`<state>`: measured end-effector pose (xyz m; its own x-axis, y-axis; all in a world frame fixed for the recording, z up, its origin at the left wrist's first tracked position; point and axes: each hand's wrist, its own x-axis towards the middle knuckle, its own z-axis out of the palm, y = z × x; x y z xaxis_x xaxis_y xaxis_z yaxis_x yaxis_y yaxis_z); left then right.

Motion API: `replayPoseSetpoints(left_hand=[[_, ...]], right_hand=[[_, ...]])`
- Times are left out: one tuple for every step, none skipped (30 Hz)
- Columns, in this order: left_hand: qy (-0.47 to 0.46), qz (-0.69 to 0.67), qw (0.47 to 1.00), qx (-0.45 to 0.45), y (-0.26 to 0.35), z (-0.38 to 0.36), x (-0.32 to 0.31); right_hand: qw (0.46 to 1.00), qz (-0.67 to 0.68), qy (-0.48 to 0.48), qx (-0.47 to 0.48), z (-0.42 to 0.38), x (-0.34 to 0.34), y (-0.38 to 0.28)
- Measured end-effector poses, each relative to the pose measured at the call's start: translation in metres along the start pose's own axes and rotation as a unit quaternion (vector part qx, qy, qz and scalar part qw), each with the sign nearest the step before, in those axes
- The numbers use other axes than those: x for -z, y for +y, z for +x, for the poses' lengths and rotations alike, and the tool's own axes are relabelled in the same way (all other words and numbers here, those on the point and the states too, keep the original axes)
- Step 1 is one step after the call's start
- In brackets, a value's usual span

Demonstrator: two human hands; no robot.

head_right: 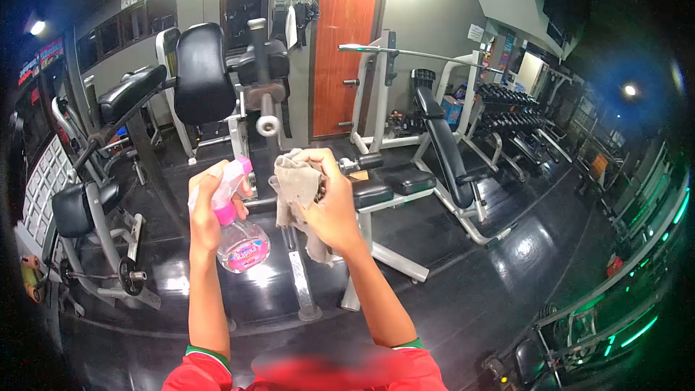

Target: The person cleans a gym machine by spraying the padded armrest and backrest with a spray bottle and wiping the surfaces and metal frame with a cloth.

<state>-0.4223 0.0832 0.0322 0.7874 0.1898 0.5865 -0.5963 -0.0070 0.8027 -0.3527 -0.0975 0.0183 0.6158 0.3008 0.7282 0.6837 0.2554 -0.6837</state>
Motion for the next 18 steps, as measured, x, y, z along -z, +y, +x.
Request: replayPoseSetpoints(left_hand=[[-0.002,-0.001,1.0,0.0,-0.001,0.006,0.015],[-0.017,-0.001,1.0,0.0,-0.002,0.013,0.031],[-0.031,-0.001,1.0,0.001,-0.004,0.018,0.045],[-0.032,0.003,0.999,0.014,-0.003,0.024,0.058],[-0.038,-0.002,0.999,0.014,-0.006,0.031,0.071],[-0.047,-0.001,0.999,0.017,-0.008,0.038,0.082],[-0.056,-0.001,0.998,0.021,-0.011,0.044,0.092],[-0.057,0.001,0.998,0.024,-0.014,0.05,0.1],[-0.062,-0.006,0.998,0.025,-0.018,0.057,0.108],[-0.078,-0.011,0.996,0.027,-0.022,0.064,0.115],[-0.095,-0.015,0.995,0.028,-0.026,0.07,0.121],[-0.102,-0.022,0.994,0.037,-0.029,0.076,0.124],[-0.099,-0.032,0.994,0.037,-0.033,0.082,0.126],[-0.102,-0.027,0.994,0.038,-0.039,0.089,0.129],[-0.104,-0.022,0.994,0.04,-0.045,0.096,0.131],[-0.105,-0.026,0.993,0.041,-0.049,0.103,0.133],[-0.103,-0.018,0.994,0.04,-0.053,0.109,0.134],[-0.1,-0.011,0.994,0.039,-0.057,0.115,0.135]], right_hand=[[0.999,-0.029,-0.003,0.014,0.005,-0.014,-0.002],[0.999,-0.028,0.017,0.0,0.008,-0.03,0.003],[0.999,-0.032,0.019,-0.001,0.011,-0.041,0.004],[0.99,-0.133,0.029,0.019,0.013,-0.051,0.004],[0.97,-0.235,0.04,0.04,0.017,-0.062,0.002],[0.961,-0.264,0.066,0.04,0.022,-0.076,-0.002],[0.959,-0.271,0.071,0.038,0.027,-0.086,0.0],[0.942,-0.32,0.088,0.048,0.032,-0.092,0.0],[0.922,-0.369,0.105,0.058,0.037,-0.096,0.0],[0.922,-0.376,0.095,0.012,0.041,-0.098,-0.001],[0.916,-0.39,0.093,-0.01,0.047,-0.1,-0.004],[0.909,-0.407,0.084,-0.003,0.054,-0.101,-0.005],[0.903,-0.423,0.074,0.003,0.061,-0.102,-0.006],[0.901,-0.428,0.066,0.003,0.067,-0.101,-0.006],[0.906,-0.417,0.066,-0.012,0.072,-0.1,-0.001],[0.909,-0.412,0.058,-0.019,0.077,-0.097,0.002],[0.911,-0.407,0.051,-0.026,0.082,-0.094,0.004],[0.909,-0.412,0.051,-0.027,0.087,-0.093,0.005]])
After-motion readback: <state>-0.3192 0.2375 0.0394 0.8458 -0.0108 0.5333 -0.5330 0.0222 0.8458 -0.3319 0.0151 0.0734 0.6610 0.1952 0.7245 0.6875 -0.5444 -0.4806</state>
